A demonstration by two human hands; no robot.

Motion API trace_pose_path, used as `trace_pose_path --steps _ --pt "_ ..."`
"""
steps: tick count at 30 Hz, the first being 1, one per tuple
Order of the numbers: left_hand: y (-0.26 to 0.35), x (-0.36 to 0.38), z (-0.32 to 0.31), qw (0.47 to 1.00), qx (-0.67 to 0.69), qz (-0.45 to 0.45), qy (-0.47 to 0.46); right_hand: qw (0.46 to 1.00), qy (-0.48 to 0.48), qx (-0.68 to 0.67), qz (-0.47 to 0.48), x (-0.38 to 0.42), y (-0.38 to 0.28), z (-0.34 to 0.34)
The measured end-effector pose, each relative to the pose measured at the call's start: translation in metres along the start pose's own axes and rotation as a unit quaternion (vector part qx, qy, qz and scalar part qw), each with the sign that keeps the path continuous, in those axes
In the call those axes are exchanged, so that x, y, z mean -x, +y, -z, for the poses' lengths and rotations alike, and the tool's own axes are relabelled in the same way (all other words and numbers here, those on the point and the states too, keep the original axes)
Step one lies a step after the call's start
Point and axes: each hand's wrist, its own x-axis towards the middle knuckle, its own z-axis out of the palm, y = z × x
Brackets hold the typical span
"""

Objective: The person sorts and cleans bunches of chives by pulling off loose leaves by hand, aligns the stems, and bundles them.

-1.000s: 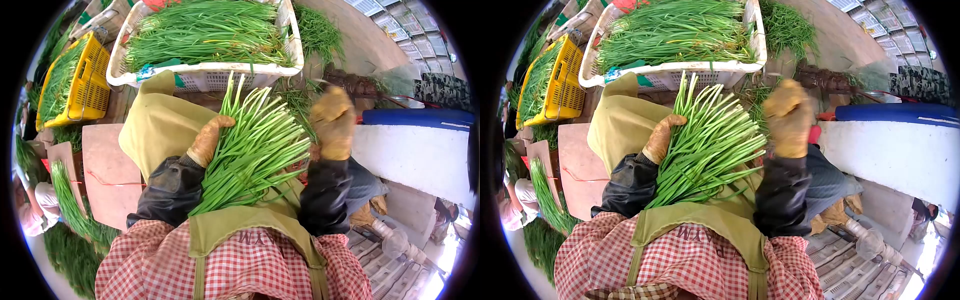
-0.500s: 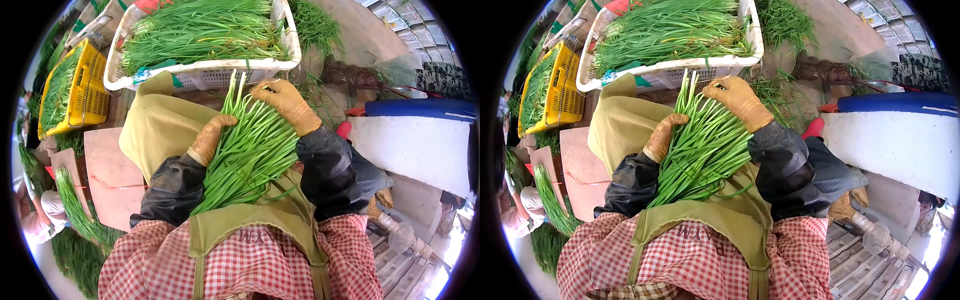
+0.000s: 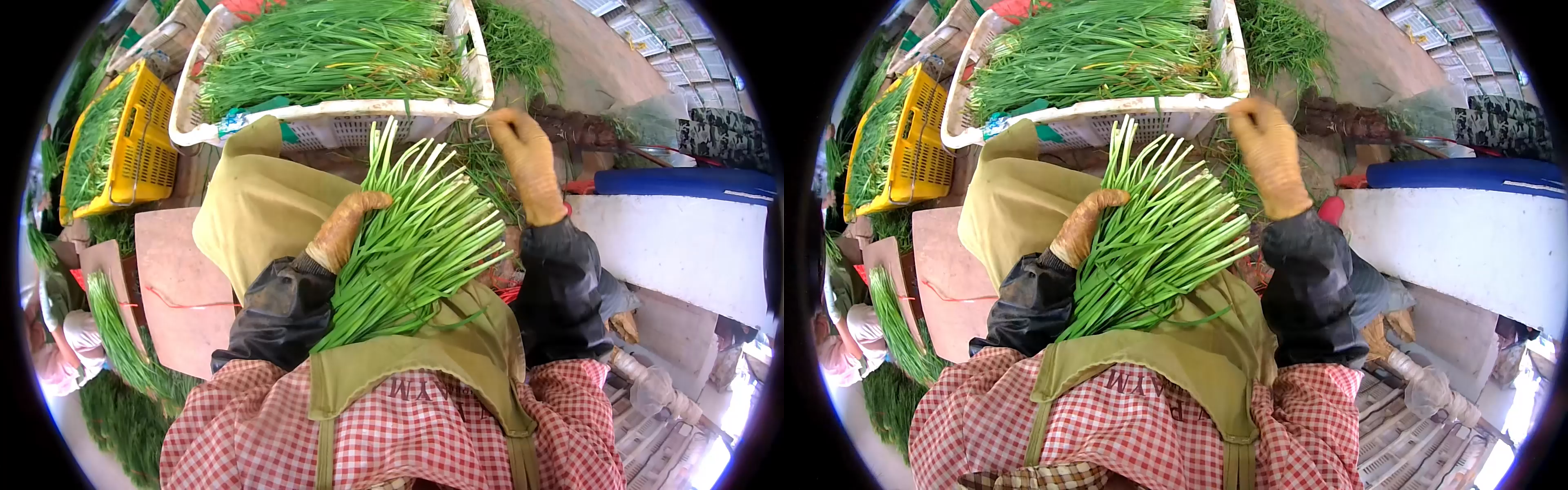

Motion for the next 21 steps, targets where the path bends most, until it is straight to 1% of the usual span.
trace_pose_path --steps 1,2,3,4,5,7,8,10,11,13,14,15,17,18,19,21 --pt "-0.001 0.000 0.000 1.000 -0.018 -0.014 0.004 0.995 -0.007 -0.020 0.096 0.013 -0.022 -0.007" --pt "-0.002 -0.003 0.000 1.000 -0.018 -0.013 0.003 0.980 -0.037 0.052 0.187 0.019 -0.032 -0.013" --pt "-0.002 -0.007 0.000 1.000 0.010 0.009 -0.016 0.950 -0.066 0.123 0.278 0.023 -0.041 -0.017" --pt "-0.003 -0.011 0.001 0.998 0.037 0.030 -0.034 0.914 -0.125 0.264 0.281 0.028 -0.051 -0.019" --pt "-0.005 -0.012 0.003 0.998 0.037 0.028 -0.033 0.892 -0.141 0.331 0.273 0.034 -0.054 -0.024" --pt "-0.007 -0.014 0.005 0.999 0.008 -0.018 -0.031 0.866 -0.210 0.384 0.241 0.039 -0.047 -0.033" --pt "-0.007 -0.013 0.002 0.999 0.006 -0.032 -0.039 0.865 -0.211 0.384 0.243 0.040 -0.043 -0.035" --pt "-0.005 -0.009 -0.001 0.998 0.017 -0.037 -0.049 0.873 -0.226 0.272 0.335 0.044 -0.036 -0.040" --pt "-0.004 -0.008 -0.001 0.997 0.023 -0.041 -0.060 0.873 -0.227 0.272 0.334 0.048 -0.035 -0.043" --pt "-0.005 -0.010 0.002 0.997 0.006 -0.040 -0.064 0.894 -0.242 0.288 0.244 0.054 -0.037 -0.051" --pt "-0.005 -0.011 0.003 0.997 -0.013 -0.040 -0.068 0.901 -0.248 0.277 0.222 0.054 -0.033 -0.055" --pt "-0.004 -0.011 0.003 0.997 -0.013 -0.040 -0.068 0.901 -0.248 0.277 0.222 0.054 -0.030 -0.056" --pt "-0.003 -0.009 0.003 0.997 -0.023 -0.031 -0.061 0.921 -0.222 0.267 0.176 0.057 -0.029 -0.057" --pt "-0.005 -0.010 0.003 0.997 -0.024 -0.029 -0.061 0.900 -0.206 0.328 0.200 0.061 -0.030 -0.060" --pt "-0.008 -0.012 0.002 0.998 -0.009 -0.035 -0.051 0.901 -0.205 0.328 0.195 0.063 -0.031 -0.062" --pt "-0.009 -0.011 -0.002 0.999 0.004 -0.033 -0.043 0.863 -0.131 0.408 0.269 0.067 -0.029 -0.064"
